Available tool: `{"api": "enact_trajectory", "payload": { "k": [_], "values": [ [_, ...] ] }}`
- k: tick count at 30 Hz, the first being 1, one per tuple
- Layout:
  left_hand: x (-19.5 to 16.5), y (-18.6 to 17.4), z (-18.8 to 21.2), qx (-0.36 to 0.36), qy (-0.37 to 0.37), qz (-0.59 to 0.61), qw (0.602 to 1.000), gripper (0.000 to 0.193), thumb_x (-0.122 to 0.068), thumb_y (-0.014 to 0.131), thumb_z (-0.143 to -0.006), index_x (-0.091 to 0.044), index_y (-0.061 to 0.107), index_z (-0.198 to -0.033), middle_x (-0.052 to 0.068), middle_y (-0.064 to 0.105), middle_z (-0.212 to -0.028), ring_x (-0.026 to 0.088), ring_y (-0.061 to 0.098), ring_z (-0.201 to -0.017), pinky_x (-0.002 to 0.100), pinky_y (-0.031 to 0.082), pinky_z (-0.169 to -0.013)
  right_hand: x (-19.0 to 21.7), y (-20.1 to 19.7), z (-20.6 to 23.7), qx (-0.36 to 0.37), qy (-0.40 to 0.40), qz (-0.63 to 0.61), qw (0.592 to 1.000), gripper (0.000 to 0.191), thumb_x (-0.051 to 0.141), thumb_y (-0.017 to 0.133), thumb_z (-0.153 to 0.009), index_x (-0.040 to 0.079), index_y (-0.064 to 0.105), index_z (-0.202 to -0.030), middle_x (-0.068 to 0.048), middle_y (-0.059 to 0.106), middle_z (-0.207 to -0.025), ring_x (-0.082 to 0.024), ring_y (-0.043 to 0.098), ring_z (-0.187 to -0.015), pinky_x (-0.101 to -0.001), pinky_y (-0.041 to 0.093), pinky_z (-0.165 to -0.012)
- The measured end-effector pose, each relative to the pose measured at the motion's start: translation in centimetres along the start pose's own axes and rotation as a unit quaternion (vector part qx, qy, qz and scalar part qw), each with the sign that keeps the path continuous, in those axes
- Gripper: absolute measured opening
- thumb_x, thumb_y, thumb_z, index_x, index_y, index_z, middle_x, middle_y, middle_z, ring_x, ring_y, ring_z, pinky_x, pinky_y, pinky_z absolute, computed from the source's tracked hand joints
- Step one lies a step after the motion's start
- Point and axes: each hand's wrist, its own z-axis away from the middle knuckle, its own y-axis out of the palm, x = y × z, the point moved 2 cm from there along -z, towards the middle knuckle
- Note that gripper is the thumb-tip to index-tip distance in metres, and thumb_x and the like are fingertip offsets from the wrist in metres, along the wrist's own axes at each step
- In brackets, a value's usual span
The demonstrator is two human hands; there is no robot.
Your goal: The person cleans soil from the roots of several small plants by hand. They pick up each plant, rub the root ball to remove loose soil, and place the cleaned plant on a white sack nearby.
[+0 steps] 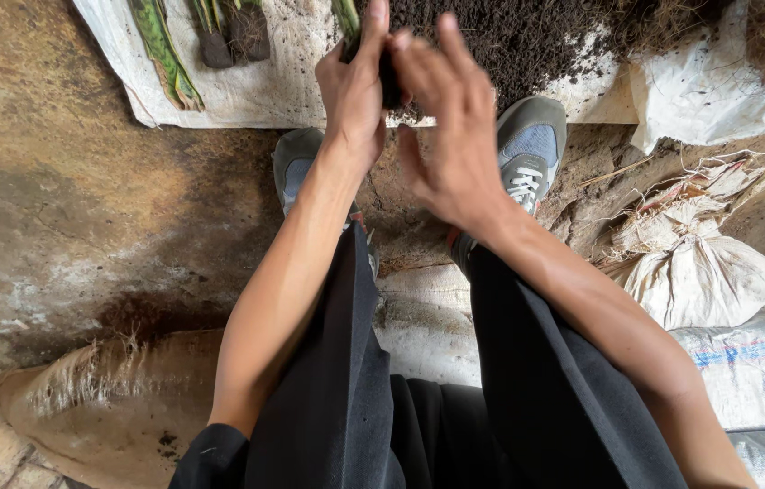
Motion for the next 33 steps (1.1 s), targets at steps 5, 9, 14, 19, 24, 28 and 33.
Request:
{"api": "enact_trajectory", "payload": {
  "k": [5,9,14,19,24,28,33],
  "values": [
    [-0.3,-0.3,-0.6,0.078,-0.002,0.051,0.996,0.044,-0.046,0.070,-0.097,-0.011,0.057,-0.074,-0.002,0.051,-0.057,0.010,0.050,-0.043,0.027,0.040,-0.038,-2.8,-2.6,0.2,-0.061,0.107,-0.167,0.978,0.061,0.014,0.065,-0.113,0.011,0.025,-0.158,-0.019,0.045,-0.163,-0.033,0.044,-0.151,-0.0495,0.036,-0.128],
    [-1.0,0.1,-0.3,0.130,0.006,0.077,0.988,0.045,-0.048,0.067,-0.103,-0.011,0.056,-0.079,0.000,0.053,-0.063,0.014,0.055,-0.053,0.034,0.046,-0.049,-3.4,-1.9,0.5,0.014,0.166,-0.254,0.953,0.072,0.038,0.073,-0.111,0.013,0.027,-0.159,-0.023,0.043,-0.165,-0.039,0.046,-0.156,-0.0539,0.040,-0.126],
    [-1.2,0.9,1.0,0.223,0.077,0.066,0.969,0.070,-0.071,0.034,-0.107,-0.009,0.064,-0.093,0.012,0.075,-0.095,0.021,0.067,-0.082,0.049,0.057,-0.084,-4.1,1.4,-0.5,0.048,0.233,-0.436,0.868,0.102,0.065,0.070,-0.099,0.014,0.011,-0.165,-0.029,0.027,-0.170,-0.048,0.034,-0.155,-0.0627,0.037,-0.122],
    [-0.4,2.3,2.4,0.237,0.131,-0.065,0.960,0.093,-0.078,0.005,-0.100,-0.016,0.054,-0.150,0.014,0.053,-0.149,0.027,0.051,-0.142,0.052,0.038,-0.126,-3.8,3.2,-0.5,0.048,0.265,-0.442,0.856,0.099,0.074,0.068,-0.092,0.009,0.031,-0.156,-0.023,0.054,-0.148,-0.038,0.056,-0.145,-0.0539,0.051,-0.119],
    [-0.3,3.0,2.8,0.221,0.223,-0.275,0.909,0.084,-0.071,-0.001,-0.106,-0.018,0.030,-0.162,0.013,0.002,-0.174,0.033,-0.002,-0.165,0.055,0.006,-0.139,-3.3,2.7,-0.5,-0.039,0.291,-0.492,0.820,0.053,0.051,0.064,-0.109,0.002,0.064,-0.131,-0.011,0.070,-0.117,-0.021,0.069,-0.114,-0.0443,0.059,-0.109],
    [-0.1,2.4,3.6,0.170,0.264,-0.257,0.914,0.075,-0.069,0.001,-0.112,-0.019,0.020,-0.165,0.009,0.011,-0.173,0.026,0.008,-0.160,0.044,0.008,-0.137,-3.4,2.4,-1.3,-0.077,0.339,-0.555,0.756,0.033,0.037,0.064,-0.109,0.005,0.066,-0.117,-0.005,0.071,-0.098,-0.013,0.067,-0.086,-0.0340,0.061,-0.077],
    [-0.2,1.2,2.3,0.123,0.277,-0.202,0.931,0.077,-0.068,0.001,-0.114,-0.019,0.039,-0.160,0.008,0.036,-0.164,0.021,0.029,-0.156,0.038,0.016,-0.136,-4.5,0.9,-1.8,-0.058,0.375,-0.574,0.725,0.024,0.033,0.071,-0.100,0.011,0.061,-0.099,-0.003,0.072,-0.095,-0.012,0.070,-0.082,-0.0307,0.063,-0.072]
  ]
}}
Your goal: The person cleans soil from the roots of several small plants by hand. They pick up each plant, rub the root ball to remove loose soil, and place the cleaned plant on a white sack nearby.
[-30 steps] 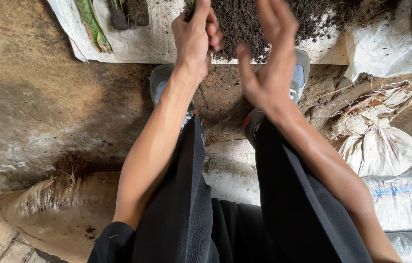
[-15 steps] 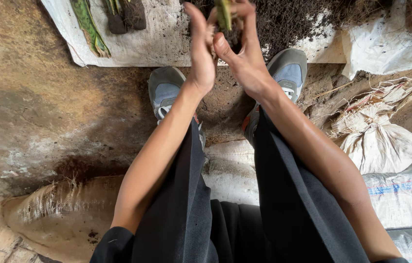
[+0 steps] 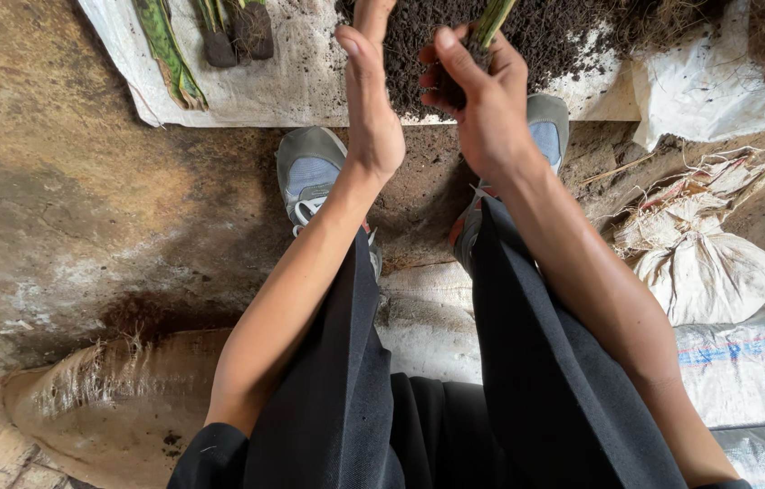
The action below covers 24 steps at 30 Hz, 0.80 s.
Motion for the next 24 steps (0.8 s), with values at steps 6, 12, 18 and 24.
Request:
{"api": "enact_trajectory", "payload": {
  "k": [6,12,18,24],
  "values": [
    [-0.4,0.2,0.7,0.015,-0.046,0.031,0.998,0.089,-0.072,0.002,-0.109,-0.011,0.051,-0.151,0.014,0.054,-0.157,0.025,0.044,-0.154,0.044,0.027,-0.136,0.9,-2.4,-0.6,-0.046,0.026,0.025,0.998,0.043,0.032,0.079,-0.098,0.011,0.052,-0.073,0.003,0.048,-0.059,-0.010,0.047,-0.046,-0.0276,0.039,-0.040],
    [-1.1,1.3,0.6,0.045,-0.090,0.121,0.987,0.091,-0.076,0.006,-0.108,-0.011,0.055,-0.148,0.017,0.063,-0.149,0.028,0.062,-0.142,0.047,0.046,-0.124,0.3,-2.6,-0.6,-0.029,-0.014,0.176,0.984,0.028,0.005,0.074,-0.094,0.006,0.053,-0.075,-0.001,0.055,-0.061,-0.010,0.050,-0.045,-0.0295,0.038,-0.039],
    [-1.7,2.7,0.7,0.047,-0.155,0.195,0.967,0.095,-0.079,0.015,-0.102,-0.009,0.047,-0.157,0.016,0.058,-0.149,0.032,0.066,-0.137,0.050,0.059,-0.116,2.3,-1.4,-0.1,0.003,-0.106,0.340,0.934,0.023,0.022,0.073,-0.107,-0.002,0.073,-0.106,-0.006,0.073,-0.081,-0.012,0.067,-0.064,-0.0274,0.052,-0.056],
    [-1.8,1.2,-1.0,0.051,-0.164,0.228,0.958,0.094,-0.082,0.030,-0.098,-0.009,0.043,-0.156,0.018,0.057,-0.152,0.030,0.065,-0.132,0.054,0.064,-0.105,4.6,1.6,4.0,0.120,-0.200,0.486,0.842,0.078,0.043,0.059,-0.114,-0.010,0.029,-0.163,-0.031,0.062,-0.132,-0.036,0.065,-0.118,-0.0485,0.057,-0.097]
  ]
}}
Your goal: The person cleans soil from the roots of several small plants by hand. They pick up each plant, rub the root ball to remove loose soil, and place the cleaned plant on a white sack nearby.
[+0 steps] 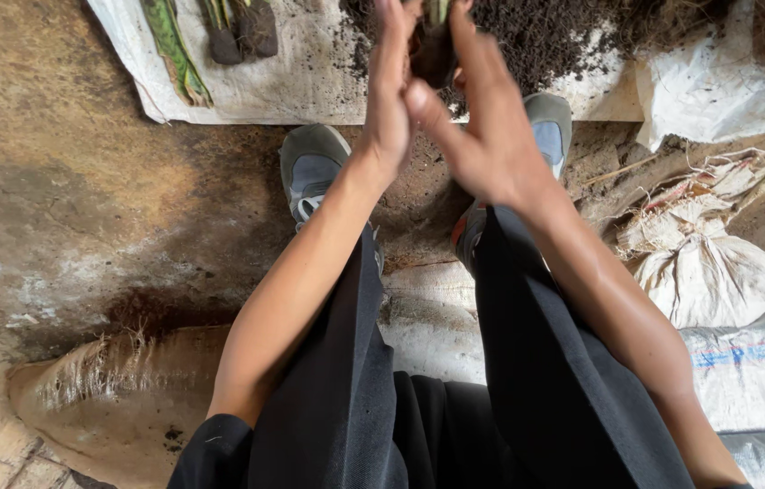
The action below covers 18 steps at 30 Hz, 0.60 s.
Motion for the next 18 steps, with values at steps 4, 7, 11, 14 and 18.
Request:
{"api": "enact_trajectory", "payload": {
  "k": [4,7,11,14,18],
  "values": [
    [-0.5,-2.2,-1.3,-0.041,-0.072,0.042,0.996,0.073,-0.067,0.060,-0.095,-0.001,0.062,-0.127,0.021,0.072,-0.119,0.030,0.078,-0.103,0.048,0.070,-0.090,1.4,-0.2,0.4,0.011,-0.087,0.075,0.993,0.068,0.037,0.060,-0.114,-0.010,0.033,-0.155,-0.037,0.054,-0.145,-0.043,0.057,-0.139,-0.0523,0.051,-0.112],
    [-0.7,-3.7,-1.9,-0.096,-0.108,-0.007,0.990,0.057,-0.055,0.076,-0.087,-0.004,0.063,-0.109,0.011,0.073,-0.096,0.021,0.078,-0.081,0.036,0.072,-0.073,0.2,-1.2,-0.2,0.000,-0.035,-0.064,0.997,0.059,0.033,0.060,-0.113,-0.009,0.044,-0.151,-0.035,0.056,-0.147,-0.040,0.059,-0.136,-0.0486,0.055,-0.111],
    [-0.9,-4.9,-1.8,-0.120,-0.118,0.000,0.986,0.047,-0.050,0.076,-0.091,-0.005,0.064,-0.087,0.001,0.065,-0.068,0.011,0.061,-0.052,0.026,0.053,-0.045,-2.7,-2.5,-0.6,-0.071,0.034,-0.190,0.979,0.045,0.028,0.063,-0.117,-0.007,0.055,-0.145,-0.025,0.067,-0.138,-0.031,0.070,-0.129,-0.0428,0.060,-0.115],
    [-0.8,-4.8,-1.6,-0.090,-0.091,0.034,0.991,0.050,-0.050,0.074,-0.095,-0.005,0.062,-0.076,-0.001,0.057,-0.058,0.009,0.049,-0.041,0.025,0.041,-0.036,-4.5,-2.4,-0.7,-0.106,0.077,-0.201,0.971,0.045,0.030,0.063,-0.115,-0.007,0.058,-0.140,-0.021,0.072,-0.129,-0.028,0.074,-0.121,-0.0390,0.062,-0.106],
    [-0.5,-4.0,-1.2,-0.041,-0.068,0.032,0.996,0.049,-0.052,0.070,-0.098,-0.008,0.062,-0.077,0.001,0.062,-0.065,0.012,0.059,-0.051,0.029,0.047,-0.044,-4.7,-0.7,-0.7,-0.099,0.103,-0.197,0.970,0.060,0.044,0.064,-0.109,-0.003,0.053,-0.145,-0.022,0.068,-0.136,-0.030,0.073,-0.122,-0.0418,0.064,-0.105]
  ]
}}
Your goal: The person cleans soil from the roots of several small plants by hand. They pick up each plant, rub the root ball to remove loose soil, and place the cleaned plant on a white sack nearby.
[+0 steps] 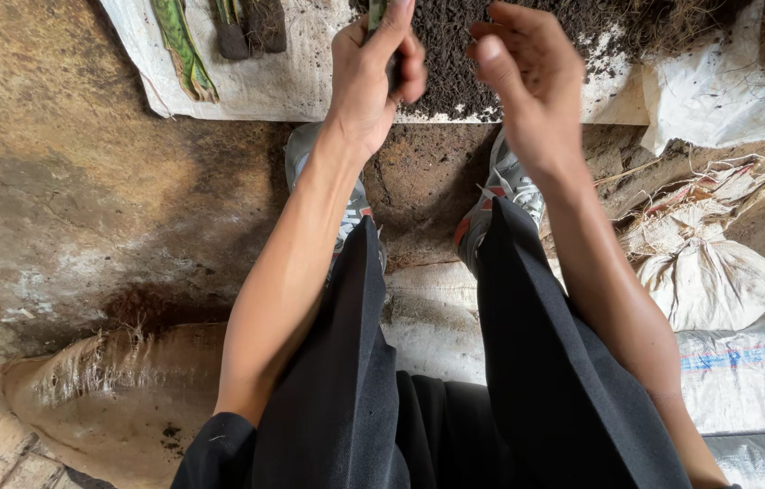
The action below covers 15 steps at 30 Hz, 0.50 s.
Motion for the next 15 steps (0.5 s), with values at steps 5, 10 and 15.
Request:
{"api": "enact_trajectory", "payload": {
  "k": [5,10,15],
  "values": [
    [1.8,2.2,0.1,0.096,0.108,-0.091,0.985,0.063,-0.065,0.041,-0.106,-0.016,0.052,-0.143,0.013,0.064,-0.139,0.026,0.063,-0.133,0.050,0.056,-0.115,0.7,4.3,0.0,0.046,-0.087,-0.058,0.993,0.084,0.066,0.064,-0.106,0.005,0.033,-0.154,-0.023,0.051,-0.152,-0.034,0.054,-0.146,-0.0507,0.052,-0.122],
    [3.7,2.9,-0.1,-0.075,0.288,-0.502,0.812,0.067,-0.062,0.008,-0.115,-0.018,0.029,-0.162,0.016,0.027,-0.169,0.034,0.019,-0.159,0.048,0.017,-0.136,0.4,6.2,0.4,-0.015,-0.006,-0.141,0.990,0.074,0.062,0.064,-0.102,0.004,0.047,-0.144,-0.018,0.058,-0.136,-0.026,0.057,-0.129,-0.0457,0.051,-0.110],
    [3.2,2.4,1.3,-0.186,0.287,-0.506,0.792,0.070,-0.059,0.008,-0.115,-0.012,0.033,-0.161,0.009,0.031,-0.169,0.026,0.022,-0.158,0.042,0.018,-0.134,0.0,6.3,0.5,-0.005,0.135,-0.337,0.932,0.047,0.050,0.073,-0.097,0.007,0.059,-0.111,-0.004,0.066,-0.099,-0.011,0.068,-0.090,-0.0318,0.063,-0.086]
  ]
}}
